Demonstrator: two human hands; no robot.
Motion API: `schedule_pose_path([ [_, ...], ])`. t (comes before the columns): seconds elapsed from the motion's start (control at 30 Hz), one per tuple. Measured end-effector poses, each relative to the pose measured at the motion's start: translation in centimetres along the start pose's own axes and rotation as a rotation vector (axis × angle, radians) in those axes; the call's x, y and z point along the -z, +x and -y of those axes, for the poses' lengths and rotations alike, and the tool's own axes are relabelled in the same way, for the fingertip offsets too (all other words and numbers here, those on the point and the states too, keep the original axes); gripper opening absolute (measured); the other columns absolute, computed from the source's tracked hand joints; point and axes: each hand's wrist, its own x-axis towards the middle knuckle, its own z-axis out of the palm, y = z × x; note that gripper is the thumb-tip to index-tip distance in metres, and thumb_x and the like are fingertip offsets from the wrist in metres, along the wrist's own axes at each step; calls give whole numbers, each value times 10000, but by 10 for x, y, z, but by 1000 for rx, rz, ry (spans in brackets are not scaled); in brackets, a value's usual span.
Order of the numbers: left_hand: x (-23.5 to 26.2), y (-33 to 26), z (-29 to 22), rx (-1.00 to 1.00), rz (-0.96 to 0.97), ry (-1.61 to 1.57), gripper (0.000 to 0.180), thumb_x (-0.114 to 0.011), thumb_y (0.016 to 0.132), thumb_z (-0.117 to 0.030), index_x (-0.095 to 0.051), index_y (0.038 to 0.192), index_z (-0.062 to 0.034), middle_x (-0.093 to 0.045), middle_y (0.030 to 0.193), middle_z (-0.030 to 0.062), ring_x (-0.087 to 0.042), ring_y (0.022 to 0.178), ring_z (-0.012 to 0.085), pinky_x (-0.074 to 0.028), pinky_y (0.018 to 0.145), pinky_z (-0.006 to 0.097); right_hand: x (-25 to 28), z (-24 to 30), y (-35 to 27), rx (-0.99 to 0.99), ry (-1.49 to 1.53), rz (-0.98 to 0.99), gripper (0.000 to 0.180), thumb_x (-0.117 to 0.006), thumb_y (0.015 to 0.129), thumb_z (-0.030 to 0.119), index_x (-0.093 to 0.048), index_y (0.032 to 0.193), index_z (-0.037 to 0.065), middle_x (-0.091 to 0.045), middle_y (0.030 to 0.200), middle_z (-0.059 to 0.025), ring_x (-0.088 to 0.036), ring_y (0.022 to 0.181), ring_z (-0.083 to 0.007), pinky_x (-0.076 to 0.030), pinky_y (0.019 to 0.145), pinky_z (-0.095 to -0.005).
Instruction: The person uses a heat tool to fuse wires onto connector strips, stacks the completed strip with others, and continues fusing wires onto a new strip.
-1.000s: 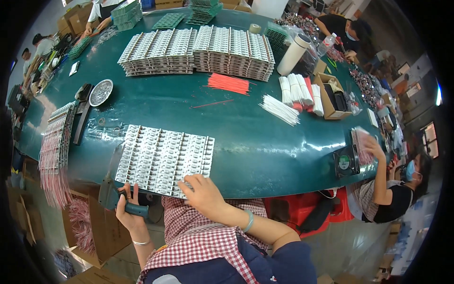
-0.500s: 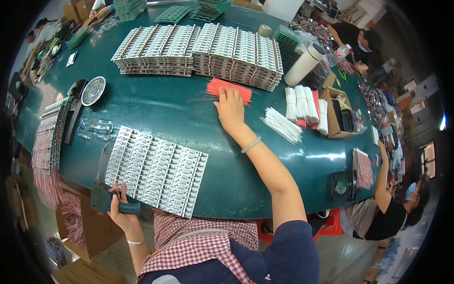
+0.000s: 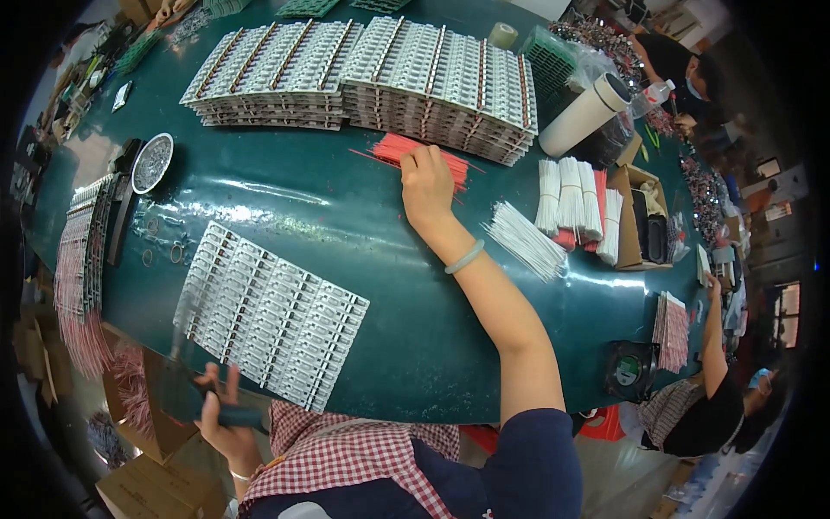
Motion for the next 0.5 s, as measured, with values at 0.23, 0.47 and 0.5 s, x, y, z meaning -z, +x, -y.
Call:
schedule_pose_path([
  [0.23,5,-28,6,242,-66,90,550,-665,796,-42,-465,1304,23,-575,1166,150,-517,1251,273,-476,1021,561,5,0,2,-23,-2,-25,147,-619,694,-12,-664,811,65,-580,810,-71,-576,801,-257,-506,655,-365],
  [0.47,0,-9,17,210,-33,-24,393,-610,846,-27,-530,1230,-15,-585,1132,113,-534,1242,280,-533,964,556,48,11,25,72,33,-23,164,-615,741,-23,-671,870,61,-577,817,-74,-583,791,-244,-514,653,-363],
  [0.5,-1,-8,18,200,-33,-35,425,-601,849,-13,-506,1264,-13,-585,1122,107,-534,1240,286,-532,965,559,59,14,29,85,48,54,152,-618,747,-19,-672,866,58,-577,821,-78,-589,789,-244,-519,655,-359],
])
